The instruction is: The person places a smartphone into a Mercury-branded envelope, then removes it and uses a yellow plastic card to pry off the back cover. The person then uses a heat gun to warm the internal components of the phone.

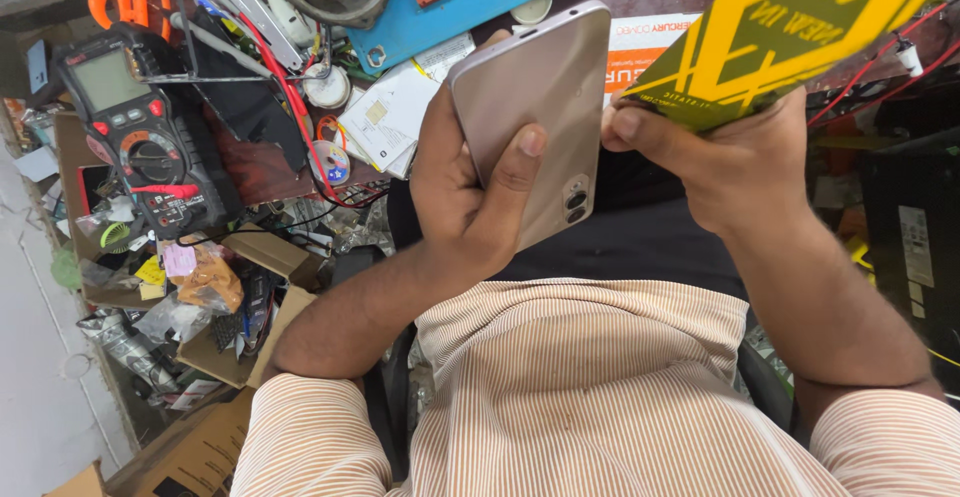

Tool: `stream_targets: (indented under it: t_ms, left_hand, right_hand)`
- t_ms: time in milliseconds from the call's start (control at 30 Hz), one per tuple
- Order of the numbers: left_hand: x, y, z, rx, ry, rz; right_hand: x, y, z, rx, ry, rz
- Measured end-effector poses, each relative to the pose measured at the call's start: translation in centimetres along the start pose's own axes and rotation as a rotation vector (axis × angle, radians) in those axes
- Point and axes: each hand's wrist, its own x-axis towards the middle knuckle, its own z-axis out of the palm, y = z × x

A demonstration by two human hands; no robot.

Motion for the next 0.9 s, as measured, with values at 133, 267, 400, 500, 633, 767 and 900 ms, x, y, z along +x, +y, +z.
stream_targets:
  t_ms: [133,267,400,500,633,767,900]
  left_hand:
    - [-0.7,0.1,0.3,0.232,0.022,0.070]
    - [-1.4,0.0,1.2,0.295,0.062,0.102]
    - [-1.8,-0.4,1.9,0.269,0.102,0.142]
    - [-1.6,-0.4,2.5,0.239,0.132,0.182]
    - [-1.0,0.6,1.0,0.314,0.019,0.125]
    - [-0.5,1.0,0.3,0.363,-0.027,0.087]
    - [-1.2,0.5,2.0,0.300,0.100,0.083]
  right_hand:
    - [-0.7,0.0,0.2,-0.385,0.034,-0.149]
    - [-1.4,0.6,-0.1,-0.497,0.064,-0.179]
    - [-2.0,1.3,-0.1,-0.433,0.100,-0.150]
    - [-2.1,1.6,0.0,-0.419,0.122,-0.175]
    - [-1.7,1.1,-1.4,-0.619,0.023,-0.270]
    - [-1.8,1.5,-1.9,-0.524,-0.010,-0.239]
    - [-1.6,1.9,-1.3,-0.299,0.040,-0.131]
